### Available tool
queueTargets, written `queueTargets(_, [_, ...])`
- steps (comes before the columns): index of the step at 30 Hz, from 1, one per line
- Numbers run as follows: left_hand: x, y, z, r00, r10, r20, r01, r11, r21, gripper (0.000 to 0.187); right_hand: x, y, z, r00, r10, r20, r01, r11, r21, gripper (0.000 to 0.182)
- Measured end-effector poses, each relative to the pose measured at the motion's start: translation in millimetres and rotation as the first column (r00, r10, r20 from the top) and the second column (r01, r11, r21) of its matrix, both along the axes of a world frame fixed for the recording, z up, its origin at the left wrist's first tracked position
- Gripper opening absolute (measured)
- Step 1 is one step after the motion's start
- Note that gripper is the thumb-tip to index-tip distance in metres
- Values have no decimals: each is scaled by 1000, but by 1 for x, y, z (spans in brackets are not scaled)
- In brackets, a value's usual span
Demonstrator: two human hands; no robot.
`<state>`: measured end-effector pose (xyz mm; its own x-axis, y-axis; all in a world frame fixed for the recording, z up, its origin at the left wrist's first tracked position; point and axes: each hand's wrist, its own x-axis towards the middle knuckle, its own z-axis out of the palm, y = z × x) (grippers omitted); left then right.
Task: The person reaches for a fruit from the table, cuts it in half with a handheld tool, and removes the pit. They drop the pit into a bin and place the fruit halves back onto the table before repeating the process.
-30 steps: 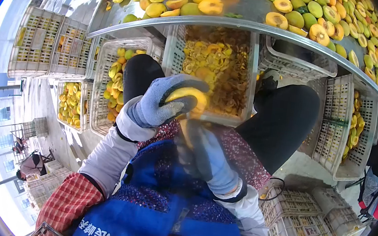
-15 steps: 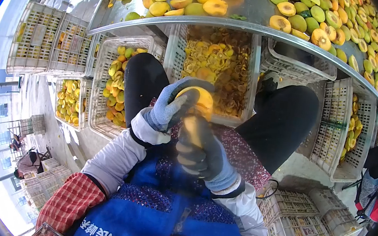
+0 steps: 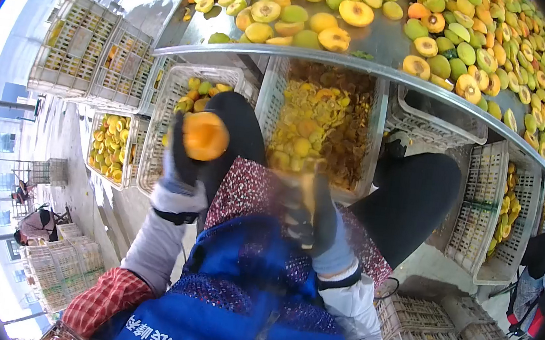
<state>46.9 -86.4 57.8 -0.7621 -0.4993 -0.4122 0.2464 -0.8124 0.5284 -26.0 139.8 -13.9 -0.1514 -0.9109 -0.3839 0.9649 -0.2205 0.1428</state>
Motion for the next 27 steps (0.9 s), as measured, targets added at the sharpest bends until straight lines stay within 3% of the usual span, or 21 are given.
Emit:
queueTargets(1, [22, -59, -44, 990, 72, 121, -29, 946, -322, 45, 0, 1, 1, 996, -8, -87, 10, 1000, 23, 46])
queueTargets(2, [37, -99, -52, 858, 275, 434, 223, 562, -797, 55, 0, 3, 0, 995, -19, -102, 26, 998, 63, 46])
queueTargets(3, [52, -132, -70, 642, 623, 446, 495, 108, -862, 60, -3, 4, -2, 993, -33, -115, 39, 998, 53, 46])
queueTargets(4, [47, -123, -41, 315, 835, 452, 806, 17, -592, 56, -5, 5, -4, 995, -29, -98, 38, 995, 90, 46])
queueTargets(5, [43, -128, -40, 305, 864, 401, 799, -3, -602, 46, -7, 4, -6, 997, -26, -78, 35, 991, 127, 46])
queueTargets(8, [-21, -97, -30, 724, 540, 429, 552, -82, -830, 26, -13, -7, 12, 992, -2, -128, 42, 950, 310, 45])
queueTargets(9, [-57, -71, -14, 722, 486, 493, 626, -155, -764, 23, -17, -9, 14, 993, 22, -112, 23, 923, 385, 45])
queueTargets(10, [-90, -60, -14, 760, 460, 460, 625, -321, -711, 20, -18, -7, 1, 997, 10, -80, 10, 969, 246, 45])
queueTargets(11, [-122, -43, 1, 727, 414, 548, 674, -278, -684, 23, -20, -5, 0, 997, 8, -77, 11, 969, 245, 45])
queueTargets(12, [-154, -43, -7, 760, 494, 423, 643, -475, -601, 30, -22, -4, -1, 996, -8, -86, 31, 964, 264, 45])
queueTargets(14, [-217, -46, -4, 592, 477, 649, 803, -415, -428, 56, -26, 1, -5, 995, -35, -92, 60, 957, 284, 45])
queueTargets(15, [-239, -43, -13, 597, 470, 650, 798, -425, -427, 56, -28, 4, -9, 992, -75, -106, 102, 956, 275, 44])
queueTargets(17, [-270, -30, -37, 523, 488, 699, 754, -647, -113, 59, -34, 9, -13, 986, -125, -112, 151, 951, 269, 44])
queueTargets(19, [-284, -32, -45, 494, 451, 743, 727, -683, -69, 58, -38, 11, -14, 978, -128, -164, 178, 923, 341, 43])
queueTargets(21, [-294, -44, -46, 363, 500, 786, 663, -731, 158, 59, -39, 14, -20, 979, -146, -144, 186, 929, 319, 43])
queueTargets(27, [-288, -47, -34, 375, 526, 763, 741, -665, 95, 59, -51, 21, -21, 981, -195, 5, 184, 934, 307, 42])
